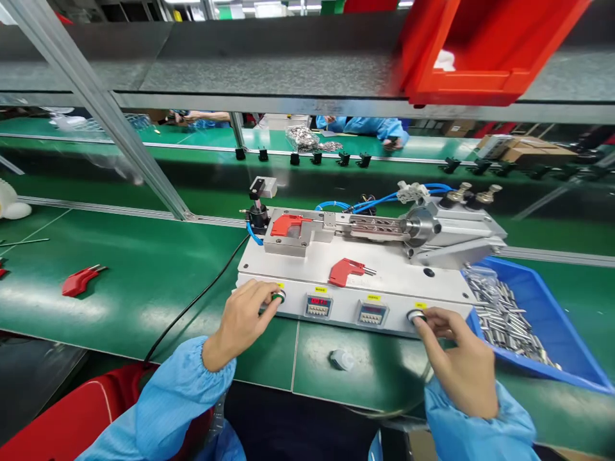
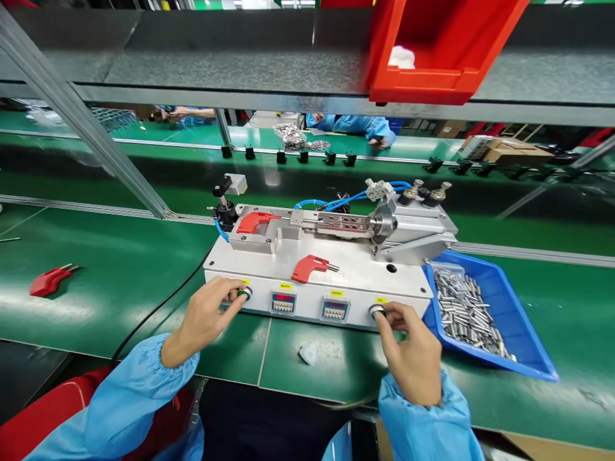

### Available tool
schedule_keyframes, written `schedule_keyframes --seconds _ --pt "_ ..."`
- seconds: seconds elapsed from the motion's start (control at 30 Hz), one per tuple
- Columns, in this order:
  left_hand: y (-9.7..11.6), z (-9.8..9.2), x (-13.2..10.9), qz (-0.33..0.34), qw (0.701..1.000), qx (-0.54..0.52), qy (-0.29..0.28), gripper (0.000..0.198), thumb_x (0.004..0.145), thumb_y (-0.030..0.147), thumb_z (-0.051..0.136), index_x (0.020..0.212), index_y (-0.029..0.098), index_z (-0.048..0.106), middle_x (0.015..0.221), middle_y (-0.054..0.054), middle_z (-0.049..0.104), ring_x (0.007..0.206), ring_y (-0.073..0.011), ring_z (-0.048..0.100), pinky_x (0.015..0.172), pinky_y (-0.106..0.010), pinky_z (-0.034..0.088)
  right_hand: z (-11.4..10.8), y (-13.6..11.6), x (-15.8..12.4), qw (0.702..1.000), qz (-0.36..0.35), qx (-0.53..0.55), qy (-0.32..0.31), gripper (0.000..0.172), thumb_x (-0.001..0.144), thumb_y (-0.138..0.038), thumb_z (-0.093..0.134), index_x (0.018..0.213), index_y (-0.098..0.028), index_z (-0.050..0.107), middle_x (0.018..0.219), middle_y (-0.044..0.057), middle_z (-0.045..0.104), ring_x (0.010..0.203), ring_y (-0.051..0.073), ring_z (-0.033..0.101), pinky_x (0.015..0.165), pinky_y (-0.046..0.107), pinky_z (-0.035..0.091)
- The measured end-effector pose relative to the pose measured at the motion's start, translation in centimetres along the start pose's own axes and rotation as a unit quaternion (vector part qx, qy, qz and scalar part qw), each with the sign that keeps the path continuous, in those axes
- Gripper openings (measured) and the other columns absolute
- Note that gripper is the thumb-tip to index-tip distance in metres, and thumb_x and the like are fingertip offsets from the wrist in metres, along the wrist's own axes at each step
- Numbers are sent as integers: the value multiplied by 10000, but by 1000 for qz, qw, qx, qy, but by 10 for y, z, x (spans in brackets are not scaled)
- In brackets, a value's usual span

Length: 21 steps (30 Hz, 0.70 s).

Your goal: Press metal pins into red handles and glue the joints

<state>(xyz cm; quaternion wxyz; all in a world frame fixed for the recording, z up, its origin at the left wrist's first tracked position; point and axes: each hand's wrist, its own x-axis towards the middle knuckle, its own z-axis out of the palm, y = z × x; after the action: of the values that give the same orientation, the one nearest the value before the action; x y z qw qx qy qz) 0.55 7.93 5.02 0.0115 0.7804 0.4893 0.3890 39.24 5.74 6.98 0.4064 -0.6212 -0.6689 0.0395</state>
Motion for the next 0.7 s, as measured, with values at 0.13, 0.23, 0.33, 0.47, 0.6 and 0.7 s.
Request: schedule_keyframes --seconds 0.13,0.23,0.33,0.47,0.6,0.7 --pt "11 -4 -2 6 999 -38 26 158 1110 287 553 1067 214 687 765 1 647 710 -188 626 696 -321 505 22 -1 -34 998 10 30 45 393 1045 -512 630 1300 -212 647 933 72 723 777 229 718 752 388 665" --pt "29 -9 17 51 997 -52 34 153 1116 299 552 1088 210 673 913 -48 705 817 -207 667 753 -335 545 41 3 -58 996 2 24 88 413 1058 -434 621 1402 -208 594 995 82 691 811 230 719 715 383 669" --pt "48 -3 51 99 994 -39 -8 244 1123 388 537 1207 189 651 1168 -128 712 1034 -264 702 878 -388 596 51 6 -69 994 -34 -8 107 360 1057 -324 615 1401 -218 606 1033 94 663 819 233 709 703 386 668" --pt "68 21 98 110 989 21 -100 375 1094 460 594 1320 160 601 1353 -174 646 1179 -323 682 934 -443 614 53 5 -67 993 -54 -20 104 399 1050 -255 600 1447 -229 612 1016 90 653 820 242 700 703 391 668" --pt "79 41 129 99 973 74 -197 191 1066 301 637 1188 155 649 1184 -134 680 1121 -313 677 916 -426 612 51 7 -65 992 -54 -22 109 391 1050 -277 603 1439 -233 606 1028 93 652 803 243 689 675 393 655" --pt "80 38 133 116 966 75 -220 101 1060 211 612 1099 148 680 1101 -131 685 1112 -308 673 933 -423 615 47 8 -67 992 -68 -30 107 381 1057 -292 603 1433 -232 600 1015 90 651 774 241 677 680 398 629"
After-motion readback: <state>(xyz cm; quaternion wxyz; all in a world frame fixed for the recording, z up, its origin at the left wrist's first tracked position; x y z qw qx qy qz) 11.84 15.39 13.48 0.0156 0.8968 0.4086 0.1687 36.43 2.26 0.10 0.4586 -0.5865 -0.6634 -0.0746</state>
